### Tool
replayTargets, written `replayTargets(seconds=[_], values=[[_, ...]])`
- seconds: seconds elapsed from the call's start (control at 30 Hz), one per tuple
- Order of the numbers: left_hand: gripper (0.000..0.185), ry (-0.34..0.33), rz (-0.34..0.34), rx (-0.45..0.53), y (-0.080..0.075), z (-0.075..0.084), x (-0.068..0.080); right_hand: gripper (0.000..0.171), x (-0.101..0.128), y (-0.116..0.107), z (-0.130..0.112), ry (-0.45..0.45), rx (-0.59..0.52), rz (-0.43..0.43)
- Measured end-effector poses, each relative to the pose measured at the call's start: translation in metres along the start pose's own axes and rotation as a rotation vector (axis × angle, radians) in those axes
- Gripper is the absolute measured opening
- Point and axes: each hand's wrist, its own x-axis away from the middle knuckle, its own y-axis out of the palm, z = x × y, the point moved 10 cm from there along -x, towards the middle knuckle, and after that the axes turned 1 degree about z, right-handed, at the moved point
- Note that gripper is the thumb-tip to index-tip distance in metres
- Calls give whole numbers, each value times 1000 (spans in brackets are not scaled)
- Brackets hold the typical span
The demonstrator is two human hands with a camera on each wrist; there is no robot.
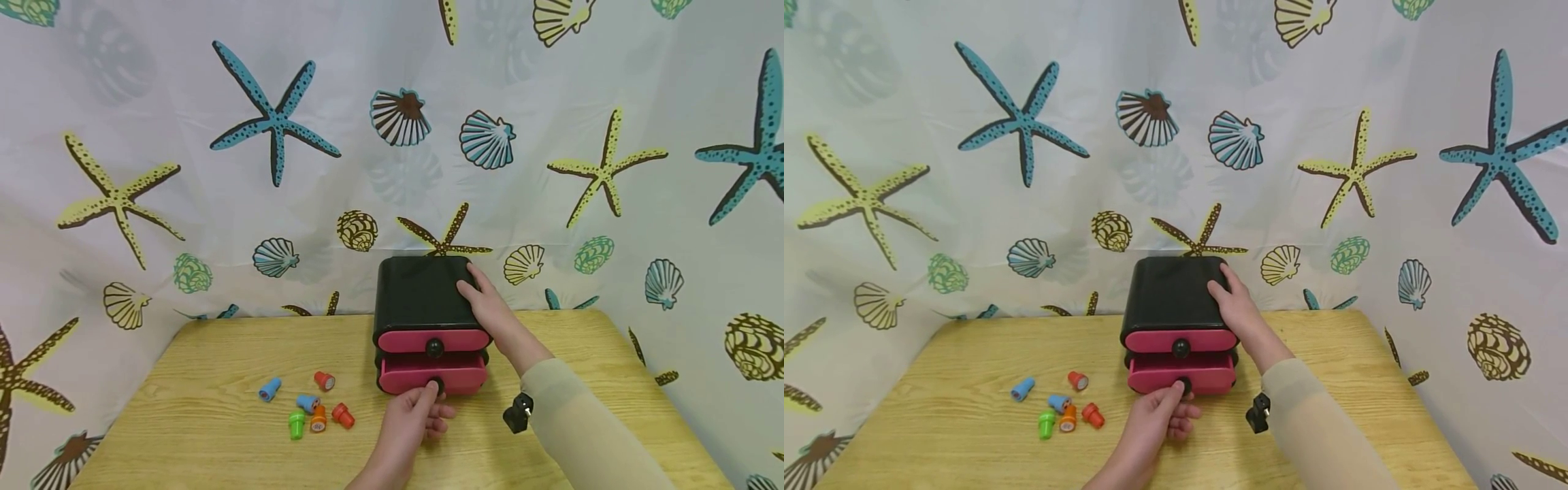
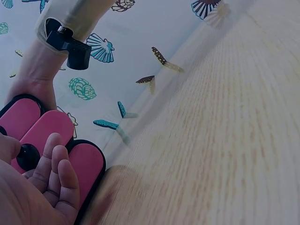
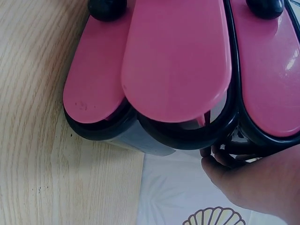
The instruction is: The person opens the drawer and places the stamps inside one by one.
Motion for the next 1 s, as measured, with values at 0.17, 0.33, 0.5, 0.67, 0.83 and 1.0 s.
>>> replayTargets(seconds=[0.17, 0.33, 0.5, 0.67, 0.83, 1.0], values=[[47, 3, -10, -3, 0, 0, 4, 71, 0, 0, -1, 0, 2, -1], [47, 1, -15, -8, 0, -2, 7, 71, 1, -1, -1, -1, -3, -7], [46, -3, -34, -33, -1, -5, 10, 71, 0, -1, -1, -3, -9, -12], [48, -6, -59, -58, -1, -5, 16, 71, -1, -1, 0, -6, -8, -12], [48, -22, -80, -64, -2, -9, 19, 71, -1, 0, 0, -10, -9, -13], [47, -35, -96, -88, -3, -11, 25, 71, 0, 0, 0, -13, -8, -10]])
